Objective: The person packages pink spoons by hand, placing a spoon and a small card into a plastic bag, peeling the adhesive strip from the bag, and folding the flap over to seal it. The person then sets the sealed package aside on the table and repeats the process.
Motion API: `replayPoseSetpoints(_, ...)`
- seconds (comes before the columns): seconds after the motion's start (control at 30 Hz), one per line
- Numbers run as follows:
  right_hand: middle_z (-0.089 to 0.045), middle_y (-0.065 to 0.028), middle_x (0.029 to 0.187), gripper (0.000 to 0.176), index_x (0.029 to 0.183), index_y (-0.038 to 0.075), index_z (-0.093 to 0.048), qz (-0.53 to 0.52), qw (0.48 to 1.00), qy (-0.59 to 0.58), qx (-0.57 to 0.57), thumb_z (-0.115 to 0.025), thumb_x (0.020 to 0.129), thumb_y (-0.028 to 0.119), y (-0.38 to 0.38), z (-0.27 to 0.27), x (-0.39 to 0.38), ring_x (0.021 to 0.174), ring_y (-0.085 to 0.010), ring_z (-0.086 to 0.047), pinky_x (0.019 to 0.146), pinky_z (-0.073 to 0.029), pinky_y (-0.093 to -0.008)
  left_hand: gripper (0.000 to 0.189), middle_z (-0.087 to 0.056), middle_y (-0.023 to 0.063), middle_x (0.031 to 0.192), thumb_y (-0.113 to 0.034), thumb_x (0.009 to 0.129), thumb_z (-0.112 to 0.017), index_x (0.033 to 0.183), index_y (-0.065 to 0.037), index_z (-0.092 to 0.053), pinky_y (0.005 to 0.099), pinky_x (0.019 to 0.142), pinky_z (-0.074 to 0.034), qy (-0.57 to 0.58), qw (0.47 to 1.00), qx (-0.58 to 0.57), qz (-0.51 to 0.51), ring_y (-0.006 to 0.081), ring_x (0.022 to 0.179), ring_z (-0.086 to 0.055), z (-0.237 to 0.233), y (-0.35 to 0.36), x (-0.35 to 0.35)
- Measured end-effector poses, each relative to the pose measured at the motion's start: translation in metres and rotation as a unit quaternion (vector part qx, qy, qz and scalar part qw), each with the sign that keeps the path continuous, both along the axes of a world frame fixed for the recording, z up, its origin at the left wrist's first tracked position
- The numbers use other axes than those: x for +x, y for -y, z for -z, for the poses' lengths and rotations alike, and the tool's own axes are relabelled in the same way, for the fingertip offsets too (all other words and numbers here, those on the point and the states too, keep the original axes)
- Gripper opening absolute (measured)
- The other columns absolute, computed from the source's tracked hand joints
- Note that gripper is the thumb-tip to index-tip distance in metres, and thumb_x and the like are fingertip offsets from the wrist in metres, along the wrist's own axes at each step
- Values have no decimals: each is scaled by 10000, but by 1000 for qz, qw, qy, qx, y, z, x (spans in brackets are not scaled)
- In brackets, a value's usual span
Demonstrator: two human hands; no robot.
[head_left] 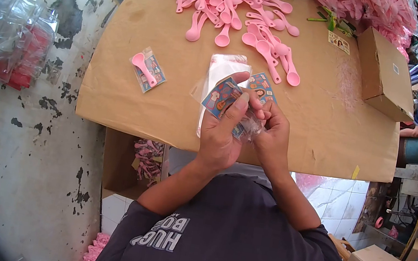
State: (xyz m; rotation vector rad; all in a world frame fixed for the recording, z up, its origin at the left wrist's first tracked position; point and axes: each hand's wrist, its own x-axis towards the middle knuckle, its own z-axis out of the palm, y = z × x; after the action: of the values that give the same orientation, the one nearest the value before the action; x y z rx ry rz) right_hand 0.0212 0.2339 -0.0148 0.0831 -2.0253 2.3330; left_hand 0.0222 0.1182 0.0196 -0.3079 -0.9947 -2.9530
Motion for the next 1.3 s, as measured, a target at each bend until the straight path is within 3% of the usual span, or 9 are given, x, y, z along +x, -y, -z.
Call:
replayPoseSetpoints(0.13, -591, -28, 991, 274, 975, 61, -591, 86, 993, -52, -69, -817, 822, 76, 10, -18, 7, 822, -87, -544, 635, -461, -251, 407, -613, 78, 974, -151, 1080, -536, 1440, -1, -418, 316, 813, -557, 46, 999, 7, 4, 144, 882, -632, 2, 0, -1)
replayPoseSetpoints(0.2, -596, -66, 1117, 343, 1037, 72, -660, 120, 945, -225, 205, -855, 754, 71, -1, -25, 10, 847, -140, -576, 639, -472, -271, 399, -608, 68, 965, -172, 1086, -533, 1431, -5, -423, 315, 800, -555, 55, 998, -4, -4, 133, 866, -624, 7, 5, -4)
replayPoseSetpoints(0.3, -618, -81, 1144, 339, 1033, 86, -718, 62, 818, -456, 344, -834, 717, 54, -13, -20, 1, 868, -193, -604, 643, -491, -291, 386, -593, 42, 942, -217, 1089, -539, 1402, -14, -439, 322, 783, -548, 99, 995, 22, -2, 115, 833, -608, 10, 14, -11)
replayPoseSetpoints(0.43, -677, -88, 1008, 321, 949, 86, -736, 35, 797, -484, 359, -817, 657, -19, -17, -25, 1, 816, -214, -629, 663, -511, -344, 380, -579, 10, 903, -270, 1077, -572, 1360, -40, -464, 345, 787, -542, 144, 984, 102, 7, 105, 798, -597, 22, 30, -19)
replayPoseSetpoints(0.63, -687, -77, 863, 106, 1038, 17, -643, 135, 911, -333, 203, -699, 958, 61, -13, -22, 7, 706, -155, -628, 599, -506, -285, 395, -583, -3, 893, -319, 1060, -604, 1338, -63, -490, 367, 839, -551, 148, 979, 89, -112, 111, 801, -604, 17, 52, -23)
replayPoseSetpoints(0.7, -692, -112, 916, 172, 1160, 8, -559, 5, 1000, 3, -23, -620, 1015, 79, -13, -34, 10, 744, -153, -646, 654, -538, -262, 400, -585, 8, 902, -315, 1067, -589, 1349, -56, -474, 380, 847, -564, 94, 981, 82, -151, 125, 813, -614, 11, 52, -21)
replayPoseSetpoints(0.83, -707, -114, 912, 294, 1241, 24, -482, -98, 986, 94, -97, -646, 1020, 128, 8, -36, 10, 812, -138, -687, 626, -532, -234, 407, -584, 21, 909, -312, 1074, -574, 1361, -49, -452, 387, 842, -574, 50, 983, 19, -174, 137, 825, -619, 5, 44, -17)
replayPoseSetpoints(1.1, -735, -118, 927, 308, 1257, 23, -503, -86, 994, 59, -46, -656, 1008, 119, -16, -43, -1, 739, -138, -699, 623, -539, -238, 361, -576, 26, 914, -307, 1072, -578, 1315, -59, -480, 386, 879, -558, 112, 969, 63, -209, 142, 844, -609, 22, 69, -27)
replayPoseSetpoints(1.3, -741, -107, 892, 183, 1128, 33, -622, -14, 919, -90, 383, -652, 984, 142, -63, -51, -90, 765, -185, -721, 663, -557, -335, 415, -605, 41, 981, -339, 1038, -636, 1327, -75, -495, 396, 903, -558, 117, 969, 63, -210, 151, 869, -615, 11, 70, -25)
